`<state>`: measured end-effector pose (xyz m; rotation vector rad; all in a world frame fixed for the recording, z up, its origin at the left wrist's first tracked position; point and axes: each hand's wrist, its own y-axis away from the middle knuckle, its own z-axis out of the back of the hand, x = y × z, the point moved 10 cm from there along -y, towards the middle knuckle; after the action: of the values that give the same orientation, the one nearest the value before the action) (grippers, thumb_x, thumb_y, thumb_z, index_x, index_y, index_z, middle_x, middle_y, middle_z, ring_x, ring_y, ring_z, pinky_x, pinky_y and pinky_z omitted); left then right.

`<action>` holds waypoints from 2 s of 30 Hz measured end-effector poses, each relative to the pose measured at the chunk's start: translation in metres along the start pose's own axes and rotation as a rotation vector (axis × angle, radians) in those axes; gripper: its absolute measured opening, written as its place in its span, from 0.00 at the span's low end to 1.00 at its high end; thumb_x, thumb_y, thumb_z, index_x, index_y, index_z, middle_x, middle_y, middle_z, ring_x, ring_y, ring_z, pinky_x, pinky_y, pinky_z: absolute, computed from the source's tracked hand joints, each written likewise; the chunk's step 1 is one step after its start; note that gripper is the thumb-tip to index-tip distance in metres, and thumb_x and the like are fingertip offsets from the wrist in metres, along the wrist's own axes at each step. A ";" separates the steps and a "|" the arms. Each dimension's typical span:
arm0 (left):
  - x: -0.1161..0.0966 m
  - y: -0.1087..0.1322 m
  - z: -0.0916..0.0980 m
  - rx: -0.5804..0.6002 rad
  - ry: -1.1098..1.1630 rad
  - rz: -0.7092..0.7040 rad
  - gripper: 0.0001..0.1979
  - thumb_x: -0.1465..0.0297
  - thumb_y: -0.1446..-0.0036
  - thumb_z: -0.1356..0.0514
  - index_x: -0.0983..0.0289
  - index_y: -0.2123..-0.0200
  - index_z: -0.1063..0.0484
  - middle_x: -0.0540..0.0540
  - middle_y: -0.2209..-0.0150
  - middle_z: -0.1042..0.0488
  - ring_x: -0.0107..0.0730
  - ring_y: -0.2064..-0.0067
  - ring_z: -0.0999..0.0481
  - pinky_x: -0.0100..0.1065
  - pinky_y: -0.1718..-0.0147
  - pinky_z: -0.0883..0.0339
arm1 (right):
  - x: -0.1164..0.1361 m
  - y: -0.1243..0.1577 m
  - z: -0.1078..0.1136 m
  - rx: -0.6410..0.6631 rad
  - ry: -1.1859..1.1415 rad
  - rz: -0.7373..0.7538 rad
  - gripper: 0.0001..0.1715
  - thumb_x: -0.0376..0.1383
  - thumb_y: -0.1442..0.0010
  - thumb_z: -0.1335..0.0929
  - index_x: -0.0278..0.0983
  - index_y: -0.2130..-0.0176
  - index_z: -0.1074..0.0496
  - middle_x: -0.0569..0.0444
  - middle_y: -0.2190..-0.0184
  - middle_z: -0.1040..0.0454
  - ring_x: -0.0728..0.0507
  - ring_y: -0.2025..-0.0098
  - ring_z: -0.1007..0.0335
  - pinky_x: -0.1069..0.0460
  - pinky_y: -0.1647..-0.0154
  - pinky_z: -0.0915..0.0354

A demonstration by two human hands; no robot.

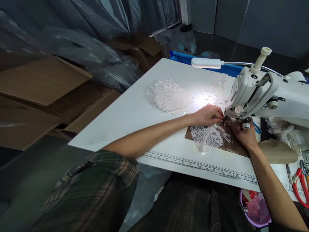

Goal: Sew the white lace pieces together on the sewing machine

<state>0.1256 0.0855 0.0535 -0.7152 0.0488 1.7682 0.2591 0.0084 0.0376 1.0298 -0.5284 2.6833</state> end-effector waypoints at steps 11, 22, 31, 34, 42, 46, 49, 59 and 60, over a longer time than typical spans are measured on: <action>-0.064 0.049 -0.018 0.091 -0.310 -0.205 0.11 0.67 0.31 0.40 0.65 0.51 0.23 0.62 0.49 0.22 0.39 0.52 0.22 0.42 0.53 0.28 | 0.023 0.046 -0.014 0.159 0.185 0.182 0.21 0.53 0.37 0.34 0.40 0.68 0.27 0.45 0.65 0.27 0.36 0.59 0.30 0.43 0.57 0.32; -0.051 0.046 -0.005 -0.033 -0.383 -0.199 0.13 0.63 0.29 0.44 0.62 0.51 0.24 0.60 0.50 0.22 0.38 0.53 0.23 0.42 0.51 0.34 | 0.010 0.030 -0.017 0.227 -0.127 -0.199 0.28 0.50 0.49 0.28 0.37 0.54 0.27 0.52 0.70 0.21 0.43 0.71 0.25 0.50 0.71 0.32; -0.054 0.056 -0.016 -0.070 -0.344 -0.240 0.14 0.60 0.30 0.43 0.62 0.53 0.22 0.58 0.49 0.20 0.38 0.53 0.22 0.43 0.48 0.36 | 0.013 0.038 -0.013 0.140 -0.028 -0.245 0.18 0.50 0.49 0.30 0.39 0.67 0.22 0.54 0.78 0.23 0.42 0.75 0.28 0.50 0.74 0.36; -0.055 0.055 -0.012 -0.085 -0.314 -0.205 0.12 0.62 0.30 0.43 0.62 0.53 0.22 0.58 0.49 0.21 0.39 0.51 0.22 0.46 0.46 0.36 | 0.030 0.046 -0.014 0.103 -0.040 -0.075 0.17 0.46 0.43 0.33 0.40 0.63 0.19 0.51 0.72 0.20 0.42 0.70 0.25 0.48 0.66 0.31; -0.068 0.048 -0.022 -0.105 -0.354 -0.230 0.11 0.72 0.29 0.47 0.64 0.57 0.23 0.59 0.55 0.20 0.36 0.54 0.22 0.44 0.45 0.32 | 0.053 0.059 -0.026 0.166 0.194 0.172 0.18 0.40 0.37 0.38 0.41 0.60 0.19 0.44 0.60 0.21 0.38 0.61 0.25 0.44 0.59 0.29; -0.057 0.049 -0.026 -0.078 -0.327 -0.192 0.11 0.72 0.30 0.45 0.63 0.61 0.22 0.57 0.58 0.19 0.32 0.58 0.22 0.41 0.48 0.30 | 0.050 0.042 -0.021 0.359 0.084 0.196 0.19 0.41 0.38 0.37 0.42 0.56 0.19 0.49 0.59 0.19 0.40 0.62 0.24 0.46 0.59 0.29; -0.056 0.053 -0.023 -0.070 -0.295 -0.200 0.11 0.73 0.29 0.45 0.62 0.61 0.22 0.56 0.53 0.20 0.30 0.55 0.22 0.43 0.43 0.33 | 0.031 0.025 -0.015 0.429 0.112 0.099 0.19 0.42 0.39 0.36 0.44 0.55 0.19 0.53 0.64 0.18 0.43 0.70 0.27 0.48 0.65 0.30; -0.062 0.055 -0.014 -0.210 -0.353 -0.235 0.13 0.69 0.28 0.45 0.61 0.62 0.22 0.52 0.60 0.20 0.27 0.61 0.24 0.40 0.45 0.33 | 0.027 0.033 -0.025 0.361 0.183 0.258 0.22 0.40 0.36 0.36 0.49 0.47 0.21 0.52 0.53 0.21 0.42 0.59 0.24 0.48 0.61 0.30; -0.062 0.055 -0.015 -0.204 -0.361 -0.242 0.13 0.69 0.28 0.45 0.60 0.63 0.22 0.51 0.61 0.20 0.26 0.61 0.24 0.40 0.45 0.34 | 0.029 0.034 -0.026 0.361 0.227 0.287 0.22 0.39 0.35 0.36 0.49 0.46 0.22 0.51 0.53 0.21 0.43 0.60 0.24 0.50 0.63 0.31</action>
<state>0.0925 0.0078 0.0540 -0.5106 -0.4499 1.6565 0.2115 -0.0102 0.0312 0.7556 -0.1582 3.1814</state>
